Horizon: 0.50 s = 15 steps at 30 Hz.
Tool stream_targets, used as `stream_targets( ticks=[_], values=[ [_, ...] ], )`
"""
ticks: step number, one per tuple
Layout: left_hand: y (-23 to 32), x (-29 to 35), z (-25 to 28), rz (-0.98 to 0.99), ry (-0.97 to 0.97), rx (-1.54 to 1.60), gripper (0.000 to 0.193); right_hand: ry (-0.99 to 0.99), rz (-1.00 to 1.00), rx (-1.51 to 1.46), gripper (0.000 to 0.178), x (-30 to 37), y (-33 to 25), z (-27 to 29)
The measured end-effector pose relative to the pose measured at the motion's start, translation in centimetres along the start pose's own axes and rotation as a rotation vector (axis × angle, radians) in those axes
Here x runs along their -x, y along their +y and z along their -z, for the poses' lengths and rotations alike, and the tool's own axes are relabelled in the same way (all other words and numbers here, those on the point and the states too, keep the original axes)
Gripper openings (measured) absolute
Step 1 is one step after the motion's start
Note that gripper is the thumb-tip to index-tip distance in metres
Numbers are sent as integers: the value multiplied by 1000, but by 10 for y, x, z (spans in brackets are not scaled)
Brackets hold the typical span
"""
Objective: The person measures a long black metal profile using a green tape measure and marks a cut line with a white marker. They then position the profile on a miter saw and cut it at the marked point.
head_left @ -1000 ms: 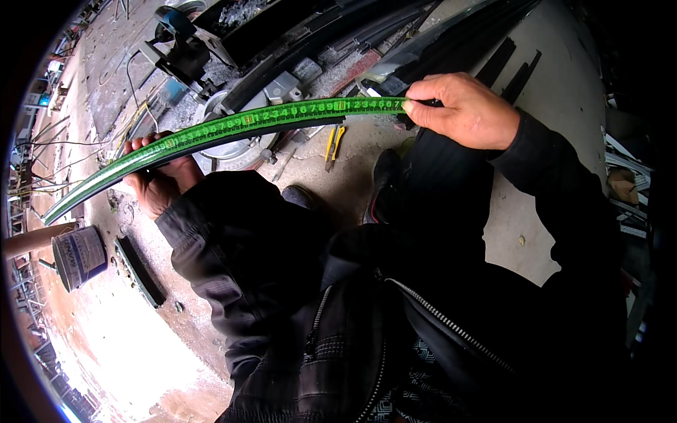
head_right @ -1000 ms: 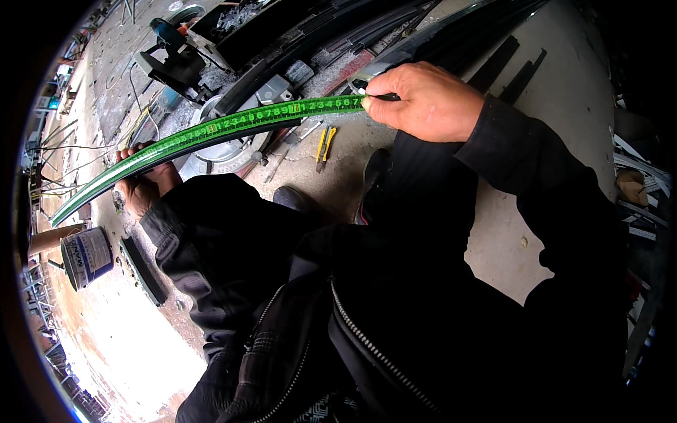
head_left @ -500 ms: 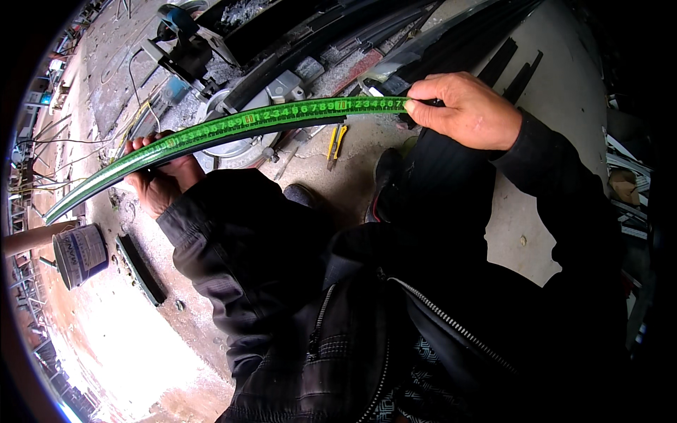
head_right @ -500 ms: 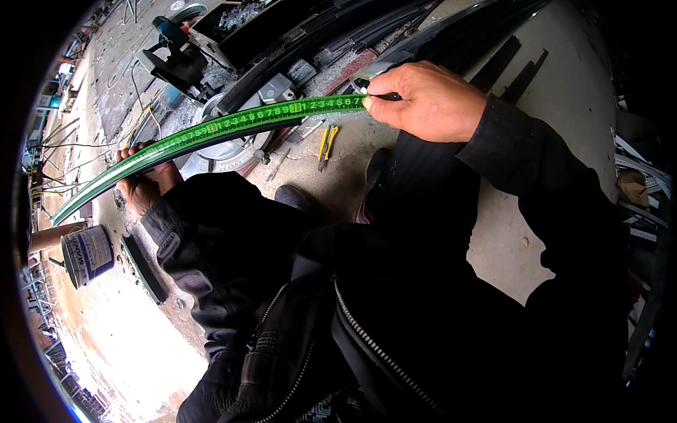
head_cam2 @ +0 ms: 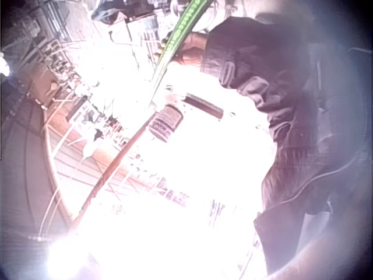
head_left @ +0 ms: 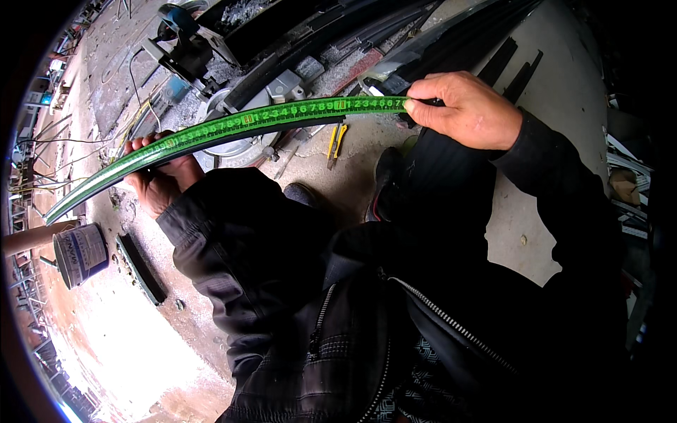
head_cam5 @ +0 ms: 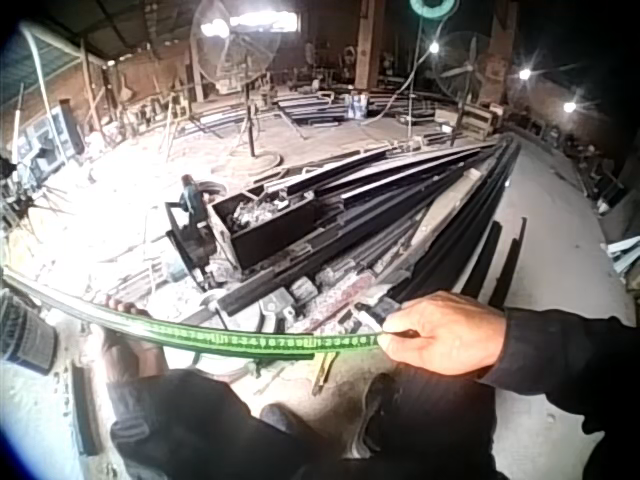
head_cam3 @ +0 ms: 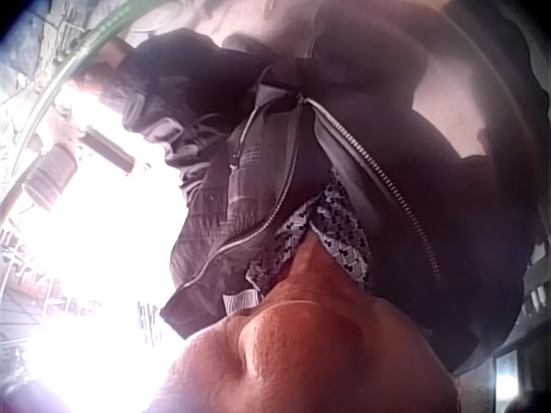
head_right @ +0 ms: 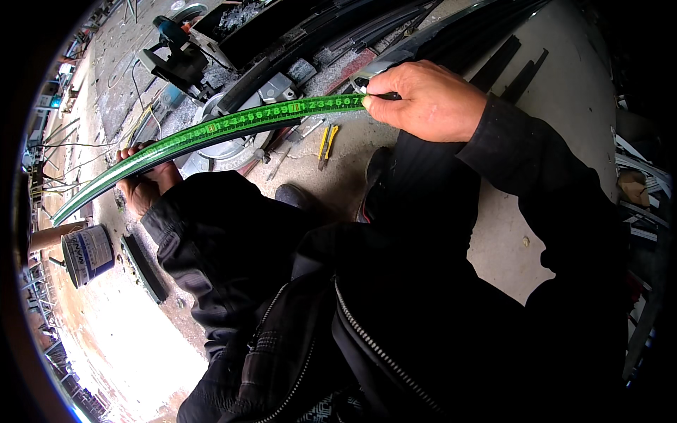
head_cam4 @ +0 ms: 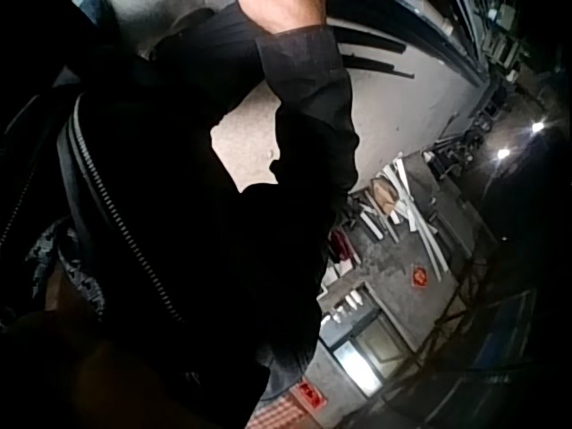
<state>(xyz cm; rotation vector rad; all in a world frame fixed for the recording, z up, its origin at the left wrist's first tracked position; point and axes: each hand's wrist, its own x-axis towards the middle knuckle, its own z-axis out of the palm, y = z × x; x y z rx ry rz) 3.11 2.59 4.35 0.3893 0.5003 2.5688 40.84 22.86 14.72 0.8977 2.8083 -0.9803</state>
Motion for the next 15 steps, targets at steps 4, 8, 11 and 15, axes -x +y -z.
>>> stream_targets(
  ticks=[4, 8, 11, 15],
  values=[
    [-10, 1, 5, 12, -6, 21, 35, -5, -28, 16, 36, 5, 1, 1],
    [-3, -1, 5, 14, -43, 18, 35, 6, -10, 2, 36, 3, 0, 0],
    [-5, 1, 3, 12, -24, 10, 36, 12, 7, 0, 36, 4, 1, 0],
    [-2, 0, 3, -2, -10, 6, 37, 12, 8, 5, 35, 4, -3, 0]
  ],
)
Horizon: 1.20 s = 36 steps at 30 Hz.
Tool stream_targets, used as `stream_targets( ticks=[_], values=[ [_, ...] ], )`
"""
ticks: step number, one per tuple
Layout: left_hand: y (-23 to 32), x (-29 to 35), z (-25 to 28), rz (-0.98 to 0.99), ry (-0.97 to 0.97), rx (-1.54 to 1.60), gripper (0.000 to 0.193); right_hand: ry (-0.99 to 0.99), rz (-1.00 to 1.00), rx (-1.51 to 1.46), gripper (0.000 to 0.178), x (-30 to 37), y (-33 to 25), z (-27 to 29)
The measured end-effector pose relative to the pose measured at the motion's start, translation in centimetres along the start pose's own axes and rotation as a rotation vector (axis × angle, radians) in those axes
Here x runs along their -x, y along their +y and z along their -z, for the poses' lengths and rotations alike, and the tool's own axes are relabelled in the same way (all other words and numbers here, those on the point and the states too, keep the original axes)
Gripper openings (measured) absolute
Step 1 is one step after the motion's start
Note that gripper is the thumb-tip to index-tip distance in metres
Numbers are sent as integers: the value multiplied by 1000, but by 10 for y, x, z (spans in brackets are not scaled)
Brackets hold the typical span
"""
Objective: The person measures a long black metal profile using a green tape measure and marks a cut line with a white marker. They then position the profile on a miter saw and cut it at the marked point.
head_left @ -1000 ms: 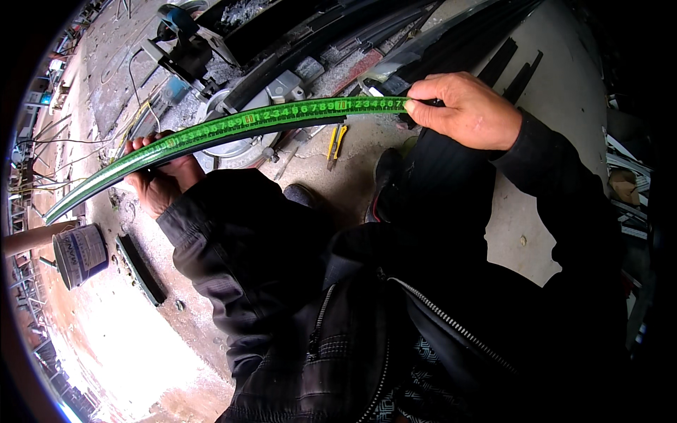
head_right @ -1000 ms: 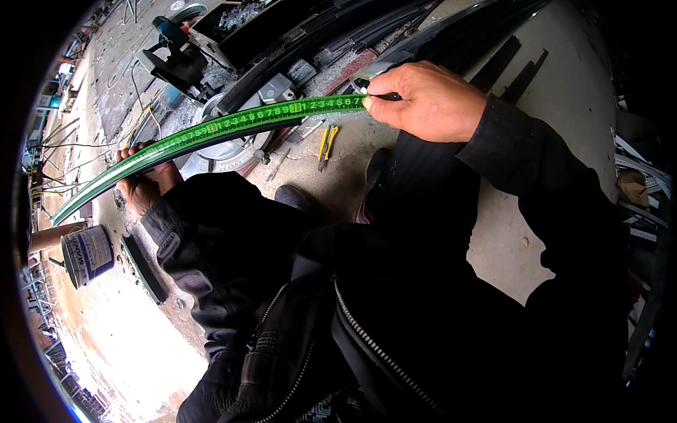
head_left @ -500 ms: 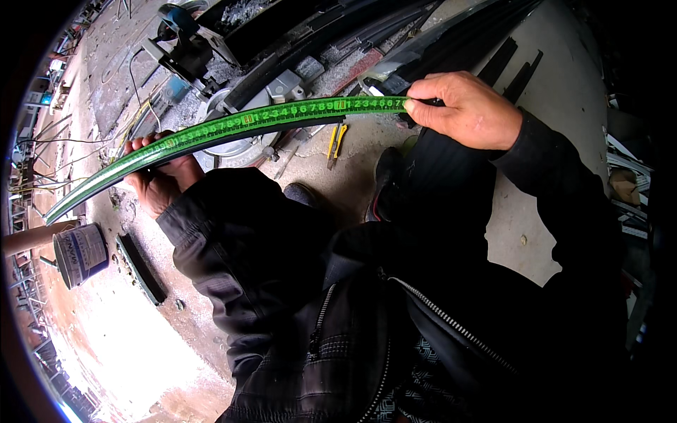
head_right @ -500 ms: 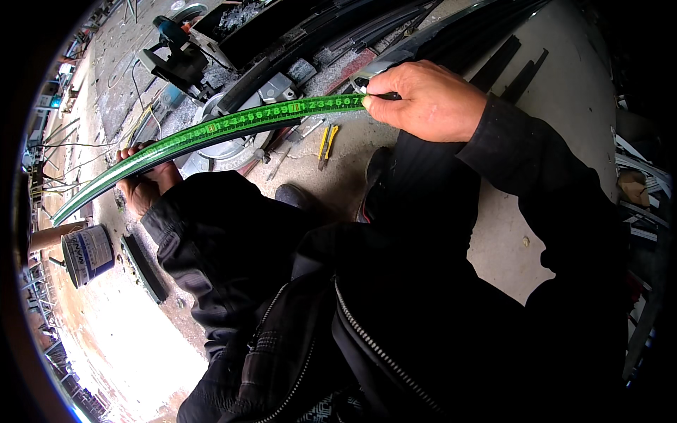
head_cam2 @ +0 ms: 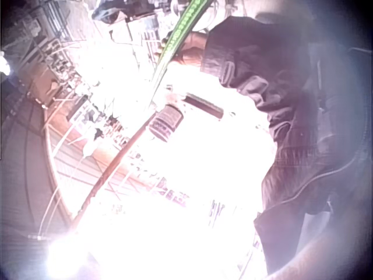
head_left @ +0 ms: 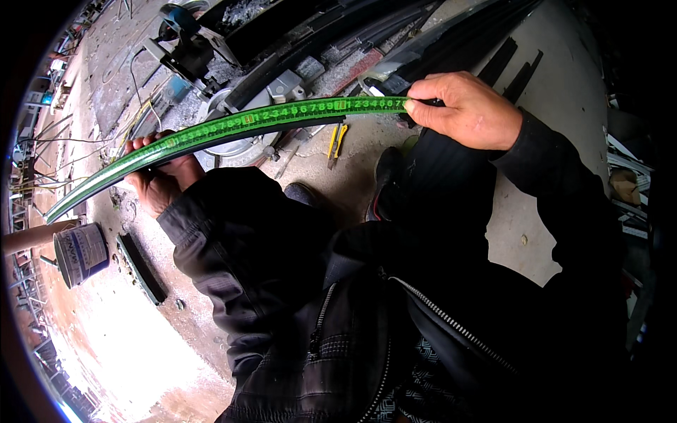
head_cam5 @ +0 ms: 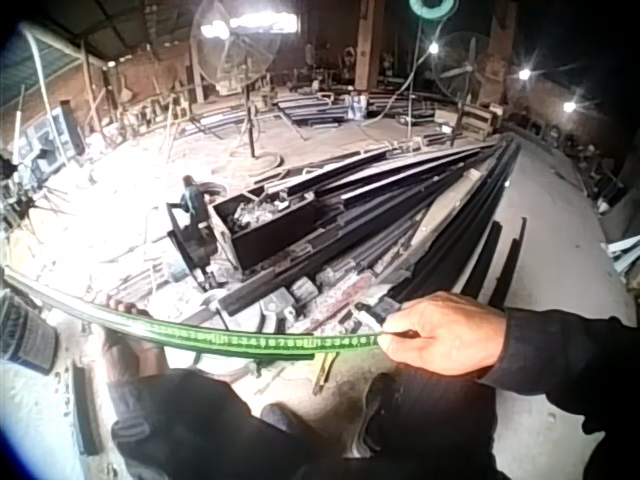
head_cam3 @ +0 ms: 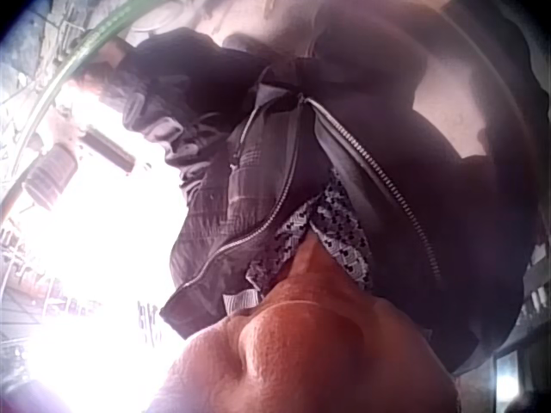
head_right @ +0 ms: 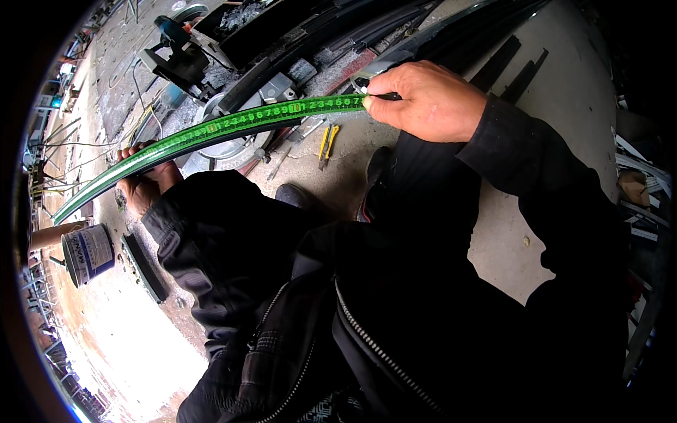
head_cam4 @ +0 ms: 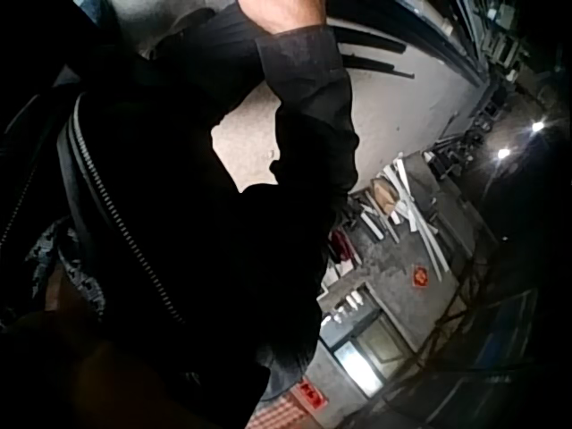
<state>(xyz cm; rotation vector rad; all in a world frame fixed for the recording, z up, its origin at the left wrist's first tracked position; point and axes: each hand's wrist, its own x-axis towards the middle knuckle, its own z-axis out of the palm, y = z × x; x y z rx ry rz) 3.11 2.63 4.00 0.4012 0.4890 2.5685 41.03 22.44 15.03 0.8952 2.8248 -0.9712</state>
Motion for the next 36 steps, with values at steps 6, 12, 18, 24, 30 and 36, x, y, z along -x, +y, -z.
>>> stream_targets(
  ticks=[6, 12, 18, 24, 30, 36],
  values=[
    [-4, 0, 6, 54, -101, 59, 39, 19, -6, 6, 32, 3, 1, -1],
    [-7, 7, -5, -13, -57, 52, 32, -40, -77, 1, 22, 3, -5, 1],
    [-5, 13, -15, -40, -27, 68, 33, -37, -77, 3, 22, 5, -16, 6],
    [-3, 19, -10, -77, 48, -26, 47, -31, -42, -152, 26, 5, -10, -4],
    [1, 18, 0, -17, 93, 31, 49, -64, -50, -289, 30, 1, -18, -7],
    [17, 9, 12, 18, 289, -56, 46, 14, 12, -362, 26, -2, -7, -13]
  ],
)
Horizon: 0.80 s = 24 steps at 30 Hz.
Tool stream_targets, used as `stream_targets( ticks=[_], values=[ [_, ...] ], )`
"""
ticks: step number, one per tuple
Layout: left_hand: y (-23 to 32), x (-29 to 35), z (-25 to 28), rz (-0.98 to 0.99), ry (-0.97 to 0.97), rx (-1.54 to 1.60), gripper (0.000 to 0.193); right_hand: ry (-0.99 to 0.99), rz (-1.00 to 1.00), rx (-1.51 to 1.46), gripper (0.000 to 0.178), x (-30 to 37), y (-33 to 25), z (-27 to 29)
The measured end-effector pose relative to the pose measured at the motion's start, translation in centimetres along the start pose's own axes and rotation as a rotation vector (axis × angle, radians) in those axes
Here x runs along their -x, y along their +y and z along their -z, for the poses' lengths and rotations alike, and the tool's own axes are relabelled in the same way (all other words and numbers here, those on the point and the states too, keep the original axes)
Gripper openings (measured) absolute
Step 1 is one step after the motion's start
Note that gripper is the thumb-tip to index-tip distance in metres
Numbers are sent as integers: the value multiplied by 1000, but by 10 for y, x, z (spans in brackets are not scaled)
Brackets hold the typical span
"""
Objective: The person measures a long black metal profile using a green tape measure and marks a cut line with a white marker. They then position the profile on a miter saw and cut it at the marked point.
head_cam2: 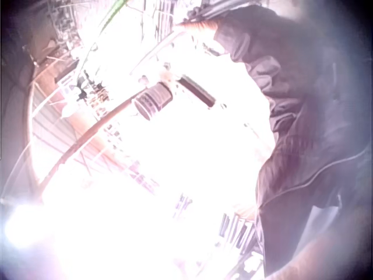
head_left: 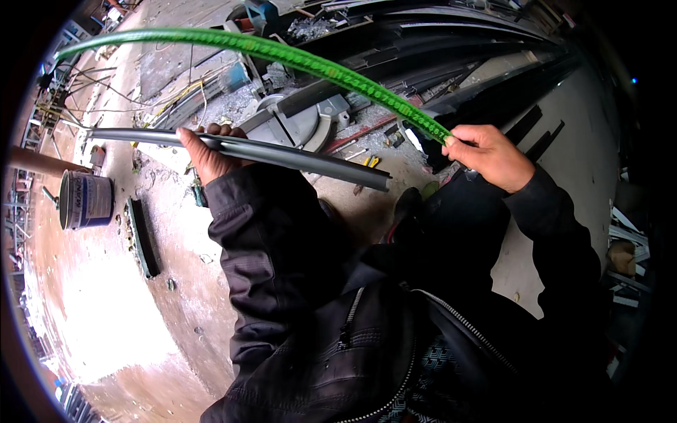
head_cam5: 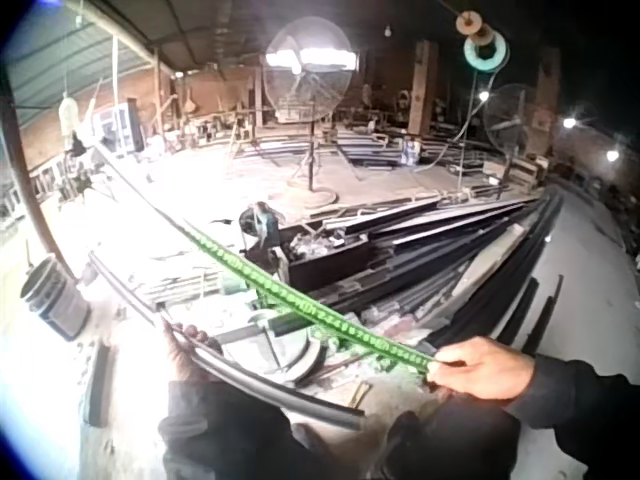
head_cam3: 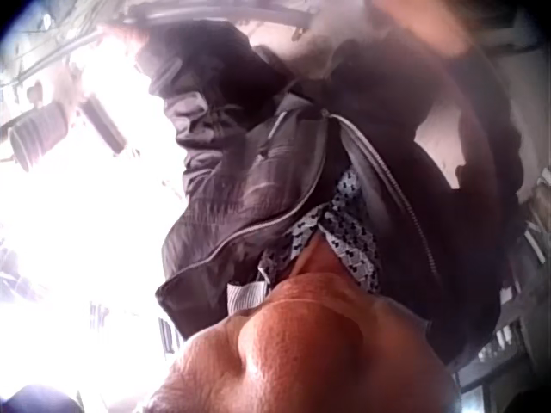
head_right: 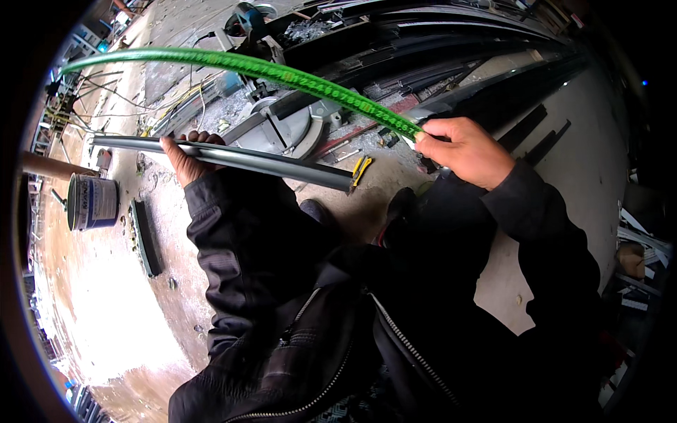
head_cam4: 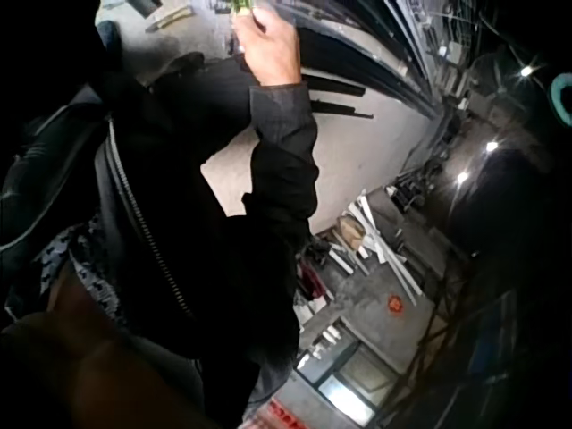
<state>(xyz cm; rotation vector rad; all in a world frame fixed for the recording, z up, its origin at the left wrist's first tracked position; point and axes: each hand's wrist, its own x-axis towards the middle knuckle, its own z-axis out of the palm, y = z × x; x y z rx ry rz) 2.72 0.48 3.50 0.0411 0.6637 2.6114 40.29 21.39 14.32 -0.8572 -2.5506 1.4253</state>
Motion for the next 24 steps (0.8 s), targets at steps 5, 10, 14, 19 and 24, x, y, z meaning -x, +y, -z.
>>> stream_targets(
  ticks=[5, 10, 14, 19, 24],
  values=[
    [-6, 14, -19, -235, 151, -240, 54, -32, -144, -21, 24, 5, 2, -3],
    [-19, 22, -34, -264, 347, -336, 58, 6, -167, -75, 23, 17, 9, -4],
    [-26, 27, -38, -209, 458, -312, 63, -2, -169, -83, 23, 23, 11, 2],
    [7, 23, -27, -69, 529, -492, 73, -19, -95, 12, 26, 12, -3, -3],
    [-10, 6, -34, -642, 472, -731, 70, 22, 22, -23, 25, 18, 5, 7]
  ],
)
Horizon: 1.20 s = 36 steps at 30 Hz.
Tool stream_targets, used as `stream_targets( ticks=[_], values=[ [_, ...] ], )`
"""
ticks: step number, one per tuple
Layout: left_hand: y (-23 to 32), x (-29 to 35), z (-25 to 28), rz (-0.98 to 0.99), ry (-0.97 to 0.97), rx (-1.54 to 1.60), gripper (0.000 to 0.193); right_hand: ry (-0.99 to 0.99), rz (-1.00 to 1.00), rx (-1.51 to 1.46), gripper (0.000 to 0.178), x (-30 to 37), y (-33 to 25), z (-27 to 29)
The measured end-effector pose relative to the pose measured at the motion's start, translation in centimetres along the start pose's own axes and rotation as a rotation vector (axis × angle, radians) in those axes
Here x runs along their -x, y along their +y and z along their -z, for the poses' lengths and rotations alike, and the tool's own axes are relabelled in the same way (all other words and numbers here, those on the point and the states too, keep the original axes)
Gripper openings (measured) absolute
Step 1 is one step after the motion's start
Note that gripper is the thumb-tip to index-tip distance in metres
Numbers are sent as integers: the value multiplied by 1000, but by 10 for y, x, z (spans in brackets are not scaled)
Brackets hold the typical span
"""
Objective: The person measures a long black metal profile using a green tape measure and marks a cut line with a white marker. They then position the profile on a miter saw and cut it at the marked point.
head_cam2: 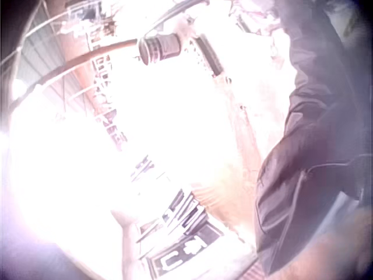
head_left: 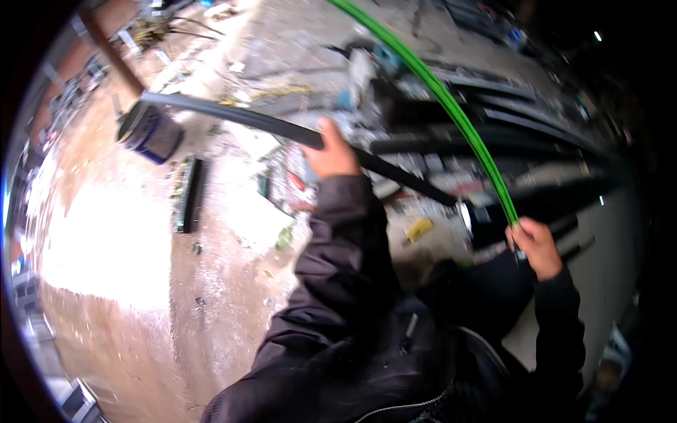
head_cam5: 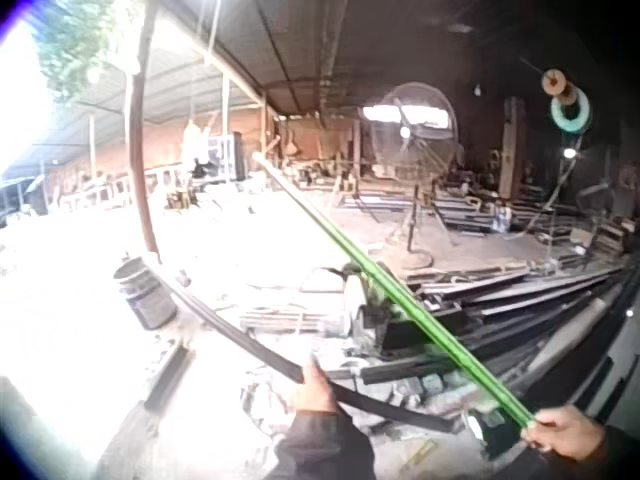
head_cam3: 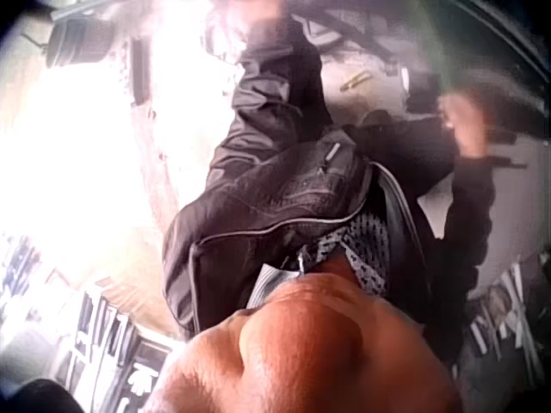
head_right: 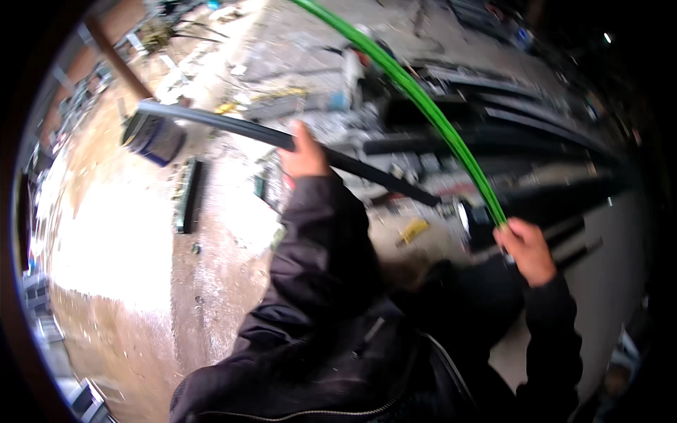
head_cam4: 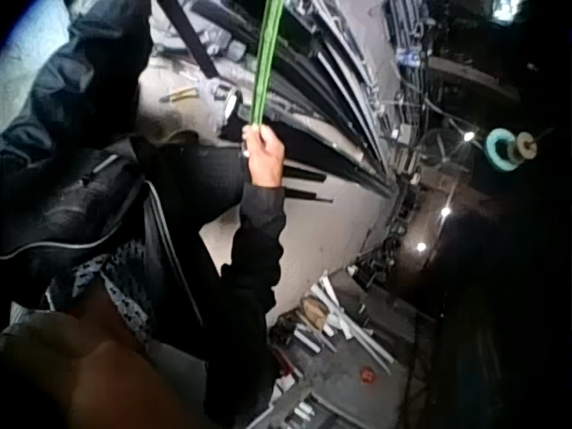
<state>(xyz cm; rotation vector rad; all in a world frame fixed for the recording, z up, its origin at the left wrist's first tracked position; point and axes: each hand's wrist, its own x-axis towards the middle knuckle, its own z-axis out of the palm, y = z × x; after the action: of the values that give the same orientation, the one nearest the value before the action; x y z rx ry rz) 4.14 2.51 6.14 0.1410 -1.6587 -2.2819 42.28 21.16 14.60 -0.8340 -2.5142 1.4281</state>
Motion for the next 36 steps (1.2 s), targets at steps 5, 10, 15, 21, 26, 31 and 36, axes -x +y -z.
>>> stream_targets(
  ticks=[5, 10, 15, 21, 26, 31, 36],
  values=[
    [2, 35, -21, -5, -316, 195, 35, 157, -118, -135, 20, 7, 26, 17],
    [-45, 36, -12, -91, -559, 225, 32, 170, -60, -180, 22, 9, 29, 0],
    [-57, 40, -28, -299, -651, 66, 30, 202, -27, -134, 22, 14, 29, 12],
    [-77, 41, -43, -268, -729, 134, 25, 198, -52, -209, 24, 22, 38, 12],
    [-72, 47, -39, -420, -704, 47, 24, 225, -61, -183, 24, 37, 40, 10],
    [-75, 47, -37, -457, -720, 49, 26, 239, -84, -158, 22, 48, 38, 10],
    [-74, 57, -38, -429, -778, 44, 22, 253, -94, -140, 23, 56, 46, 13]
  ],
)
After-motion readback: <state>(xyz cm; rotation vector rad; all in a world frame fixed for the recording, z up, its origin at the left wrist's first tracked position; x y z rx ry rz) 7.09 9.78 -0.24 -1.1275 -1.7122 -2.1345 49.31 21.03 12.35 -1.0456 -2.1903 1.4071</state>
